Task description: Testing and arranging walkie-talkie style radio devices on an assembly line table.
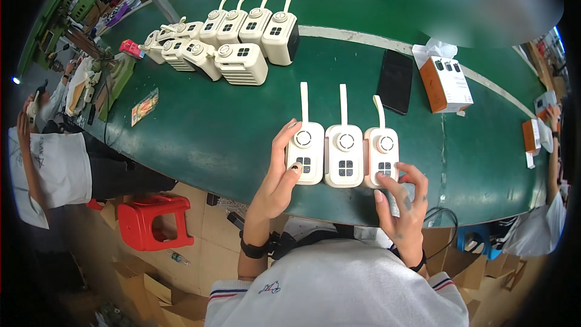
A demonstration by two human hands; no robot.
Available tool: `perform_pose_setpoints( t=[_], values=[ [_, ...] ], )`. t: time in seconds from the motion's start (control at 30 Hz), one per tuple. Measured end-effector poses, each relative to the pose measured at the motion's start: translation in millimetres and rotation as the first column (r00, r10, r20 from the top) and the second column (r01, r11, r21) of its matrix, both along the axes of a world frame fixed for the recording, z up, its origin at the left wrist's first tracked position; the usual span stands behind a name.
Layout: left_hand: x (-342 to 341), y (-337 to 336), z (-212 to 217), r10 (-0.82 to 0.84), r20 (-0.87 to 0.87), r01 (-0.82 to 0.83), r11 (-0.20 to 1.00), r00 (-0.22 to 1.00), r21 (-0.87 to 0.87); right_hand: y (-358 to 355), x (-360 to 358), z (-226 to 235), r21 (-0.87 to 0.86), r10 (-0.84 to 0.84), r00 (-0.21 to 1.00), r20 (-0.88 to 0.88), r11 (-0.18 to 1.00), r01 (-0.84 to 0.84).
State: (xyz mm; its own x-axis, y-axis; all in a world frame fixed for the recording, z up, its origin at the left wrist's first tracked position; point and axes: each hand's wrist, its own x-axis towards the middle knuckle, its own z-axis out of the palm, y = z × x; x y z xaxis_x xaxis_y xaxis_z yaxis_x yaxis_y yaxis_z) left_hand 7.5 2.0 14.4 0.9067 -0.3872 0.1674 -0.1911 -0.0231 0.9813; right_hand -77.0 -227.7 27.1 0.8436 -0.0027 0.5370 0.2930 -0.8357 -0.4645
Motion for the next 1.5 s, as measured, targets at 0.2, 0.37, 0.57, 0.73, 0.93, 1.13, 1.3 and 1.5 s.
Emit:
perform_pose_setpoints(
  t=[0.2, 0.37, 0.57, 0.73, 0.93, 1.13, 1.3, 1.5],
  values=[
    [-1.2, -10.7, 16.6, 0.069, -0.072, -0.07, 0.997, 0.995, -0.023, 3.3, 1.3, 12.6, -0.192, -0.007, 0.999, 0.039, 0.981, 0.014],
    [-1.8, -12.5, 19.9, 0.107, -0.007, -0.107, 0.994, 0.994, 0.014, 7.1, 1.5, 16.1, -0.227, -0.053, 0.998, 0.013, 0.972, 0.055],
    [3.0, -17.1, 20.1, 0.097, -0.043, -0.097, 0.995, 0.994, 0.001, 8.2, 3.1, 11.0, -0.266, -0.099, 0.994, 0.042, 0.958, 0.107],
    [1.1, -19.3, 15.7, 0.122, -0.078, -0.126, 0.991, 0.989, -0.047, 7.4, 6.6, 10.4, -0.294, -0.063, 0.995, 0.071, 0.952, 0.081],
    [-0.8, -24.1, 22.3, 0.241, 0.19, -0.264, 0.959, 0.952, 0.105, -4.2, 4.0, 10.3, -0.248, 0.002, 0.997, 0.072, 0.969, 0.015],
    [-35.3, -29.9, 37.0, -0.048, 0.76, -0.521, 0.7, 0.648, 0.489, -4.8, -5.3, 12.5, -0.275, -0.023, 0.998, 0.051, 0.961, 0.036],
    [-36.9, -29.0, 34.8, -0.179, 0.758, -0.556, 0.579, 0.627, 0.597, -3.4, 4.0, 10.5, -0.218, -0.016, 0.999, 0.03, 0.976, 0.022],
    [-42.2, -21.0, 29.2, -0.29, 0.785, -0.572, 0.556, 0.547, 0.603, -0.9, -0.8, -2.8, -0.123, -0.035, 0.988, 0.151, 0.991, 0.054]
  ],
)
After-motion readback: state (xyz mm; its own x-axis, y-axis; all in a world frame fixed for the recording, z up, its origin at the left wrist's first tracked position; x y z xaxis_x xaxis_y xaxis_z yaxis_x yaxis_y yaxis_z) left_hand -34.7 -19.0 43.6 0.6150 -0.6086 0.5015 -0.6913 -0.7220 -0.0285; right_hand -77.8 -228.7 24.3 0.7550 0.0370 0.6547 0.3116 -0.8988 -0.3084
